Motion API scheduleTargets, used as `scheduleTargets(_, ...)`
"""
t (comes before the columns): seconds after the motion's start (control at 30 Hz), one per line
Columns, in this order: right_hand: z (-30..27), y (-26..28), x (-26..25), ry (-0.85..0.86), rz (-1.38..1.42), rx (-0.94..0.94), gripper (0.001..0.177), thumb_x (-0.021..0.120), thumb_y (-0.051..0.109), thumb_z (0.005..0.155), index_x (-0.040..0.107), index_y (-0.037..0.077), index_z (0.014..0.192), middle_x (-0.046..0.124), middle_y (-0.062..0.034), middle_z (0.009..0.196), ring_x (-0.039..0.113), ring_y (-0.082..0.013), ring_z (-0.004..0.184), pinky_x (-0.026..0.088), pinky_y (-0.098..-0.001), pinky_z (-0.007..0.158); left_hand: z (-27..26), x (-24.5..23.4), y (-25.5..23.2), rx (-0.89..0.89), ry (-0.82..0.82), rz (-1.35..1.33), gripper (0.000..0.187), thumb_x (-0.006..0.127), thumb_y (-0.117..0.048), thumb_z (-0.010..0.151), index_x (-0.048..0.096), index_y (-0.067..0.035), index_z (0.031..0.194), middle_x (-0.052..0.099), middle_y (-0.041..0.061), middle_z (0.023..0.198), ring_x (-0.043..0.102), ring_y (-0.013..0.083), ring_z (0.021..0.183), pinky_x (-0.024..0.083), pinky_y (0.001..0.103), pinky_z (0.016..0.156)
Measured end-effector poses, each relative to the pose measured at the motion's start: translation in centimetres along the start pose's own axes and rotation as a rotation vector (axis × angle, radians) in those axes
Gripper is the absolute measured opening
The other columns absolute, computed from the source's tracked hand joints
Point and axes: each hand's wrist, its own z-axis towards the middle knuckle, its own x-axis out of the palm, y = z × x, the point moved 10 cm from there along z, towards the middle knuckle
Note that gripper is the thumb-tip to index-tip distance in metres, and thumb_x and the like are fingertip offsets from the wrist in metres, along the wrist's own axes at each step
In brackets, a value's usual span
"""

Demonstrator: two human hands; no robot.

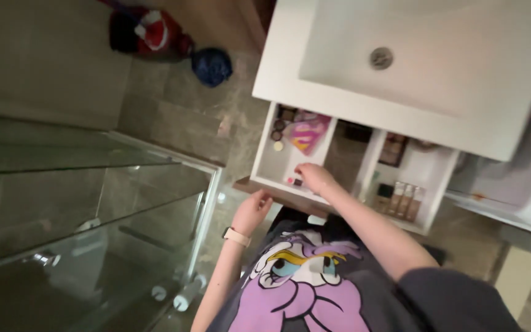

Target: The person removes various cosmetic items from a bathroom drawer and places them on the countertop. They then test a product on their arm and wipe the inside of the drawer with a cloth.

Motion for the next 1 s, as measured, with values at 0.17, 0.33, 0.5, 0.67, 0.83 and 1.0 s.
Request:
scheduleTargets(0.17,7.4,-5.7,10.1,0.244,-0.240,0.197,0.038,0.060,0.021,0.096,0.068,0.012,0.133,0.071,-0.0182,0.128,0.066,-0.0363,0.123,0.055,-0.0567,0.101,-1.7,-3.1,1.9,-0.036,-0.021,-0.085,0.027,0.059,-0.028,0.101,0.066,-0.013,0.123,0.075,0.017,0.108,0.073,0.0371,0.099,0.059,0.048,0.083)
scheduleTargets(0.33,8.8,-7.9,14.1,0.315,-0.275,0.298,0.048,0.060,0.045,0.098,0.063,0.019,0.139,0.064,-0.0160,0.136,0.064,-0.0401,0.124,0.051,-0.0701,0.094,-1.5,-4.3,2.8,-0.066,-0.011,-0.182,0.029,0.059,-0.025,0.101,0.067,-0.011,0.125,0.075,0.018,0.110,0.074,0.0366,0.099,0.059,0.046,0.084)
scheduleTargets(0.5,10.6,-10.4,16.7,0.410,-0.337,0.268,0.054,0.058,0.051,0.093,0.066,0.023,0.138,0.054,-0.0197,0.142,0.060,-0.0499,0.124,0.045,-0.0773,0.093,-0.5,-3.9,1.8,-0.016,0.011,-0.107,0.028,0.060,-0.028,0.102,0.066,-0.014,0.126,0.075,0.016,0.110,0.073,0.0363,0.101,0.060,0.047,0.085)
scheduleTargets(0.67,2.2,0.9,2.9,0.053,0.234,-0.036,0.035,0.062,0.023,0.101,0.063,-0.003,0.124,0.068,-0.0299,0.121,0.067,-0.0452,0.116,0.055,-0.0557,0.099,2.4,-2.6,-1.6,0.068,0.051,-0.059,0.028,0.062,-0.027,0.101,0.067,-0.014,0.126,0.074,0.020,0.110,0.072,0.0402,0.103,0.059,0.050,0.088)
scheduleTargets(0.83,-11.0,-3.1,-10.4,-0.355,0.622,-0.066,0.040,0.071,0.022,0.097,0.062,-0.001,0.129,0.068,-0.0301,0.123,0.063,-0.0470,0.118,0.052,-0.0571,0.101,5.2,1.5,-7.1,0.156,0.177,-0.002,0.027,0.061,-0.027,0.102,0.067,-0.017,0.126,0.075,0.017,0.114,0.072,0.0368,0.105,0.059,0.048,0.091)
scheduleTargets(1.0,-26.7,-21.2,-20.7,-0.930,0.780,0.170,0.044,0.083,0.012,0.087,0.066,0.004,0.126,0.074,-0.0170,0.114,0.070,-0.0314,0.109,0.056,-0.0453,0.097,7.6,6.8,-13.8,0.193,0.251,-0.046,0.028,0.062,-0.027,0.101,0.066,-0.016,0.127,0.074,0.016,0.115,0.073,0.0358,0.104,0.060,0.046,0.088)
